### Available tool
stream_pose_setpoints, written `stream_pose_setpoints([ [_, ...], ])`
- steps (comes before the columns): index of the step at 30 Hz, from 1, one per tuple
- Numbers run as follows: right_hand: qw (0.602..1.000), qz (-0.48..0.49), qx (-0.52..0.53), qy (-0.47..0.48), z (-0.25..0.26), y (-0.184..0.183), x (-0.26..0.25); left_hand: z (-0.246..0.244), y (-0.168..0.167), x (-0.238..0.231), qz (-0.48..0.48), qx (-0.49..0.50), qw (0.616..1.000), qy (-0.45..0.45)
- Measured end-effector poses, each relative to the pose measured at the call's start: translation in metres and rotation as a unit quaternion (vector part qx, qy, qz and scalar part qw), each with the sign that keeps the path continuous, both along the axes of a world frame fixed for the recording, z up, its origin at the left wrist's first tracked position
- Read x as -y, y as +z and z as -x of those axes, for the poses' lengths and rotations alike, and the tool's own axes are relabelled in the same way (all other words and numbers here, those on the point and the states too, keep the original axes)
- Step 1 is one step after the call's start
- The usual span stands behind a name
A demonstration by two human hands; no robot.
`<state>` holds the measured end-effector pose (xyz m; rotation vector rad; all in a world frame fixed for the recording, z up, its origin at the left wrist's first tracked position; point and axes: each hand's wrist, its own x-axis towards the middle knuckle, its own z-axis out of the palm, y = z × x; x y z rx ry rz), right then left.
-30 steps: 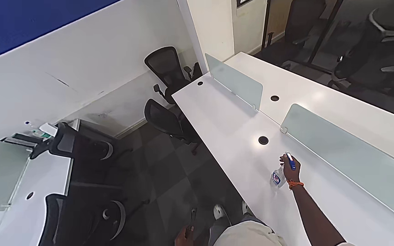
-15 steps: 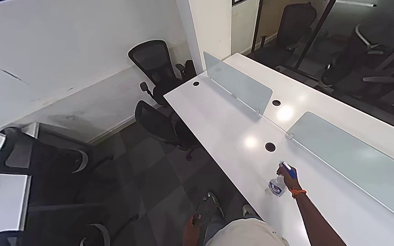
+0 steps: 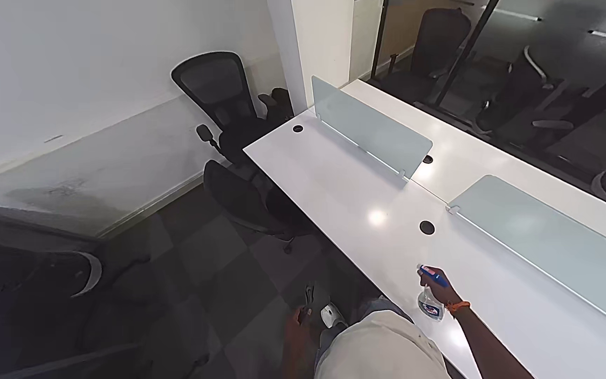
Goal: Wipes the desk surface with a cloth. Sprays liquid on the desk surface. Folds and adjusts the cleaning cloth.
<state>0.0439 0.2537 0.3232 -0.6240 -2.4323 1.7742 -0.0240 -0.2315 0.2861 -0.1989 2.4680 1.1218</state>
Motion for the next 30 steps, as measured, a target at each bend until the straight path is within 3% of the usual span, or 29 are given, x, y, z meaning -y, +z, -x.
stream_pose_setpoints([
  [3,0.998,-0.02,0.04,0.046,0.002,-0.005,0.01,0.017,-0.001,-0.005,0.0,0.005,1.0,-0.01],
  [10,0.963,0.085,-0.021,-0.256,0.033,-0.016,-0.024,0.06,0.011,-0.025,-0.006,0.009,0.999,-0.033],
  [16,0.973,0.05,-0.073,-0.214,0.108,-0.02,-0.042,0.094,0.016,-0.042,0.016,0.006,0.999,-0.05],
  [22,0.923,0.138,-0.028,-0.358,0.168,0.008,-0.072,0.125,0.021,-0.067,0.03,0.001,0.997,-0.074],
  [25,0.948,0.141,-0.061,-0.278,0.174,0.008,-0.086,0.14,0.024,-0.077,0.029,-0.009,0.995,-0.091],
  [30,0.992,-0.002,-0.102,-0.072,0.183,0.008,-0.057,0.163,0.022,-0.081,0.033,-0.017,0.99,-0.139],
])
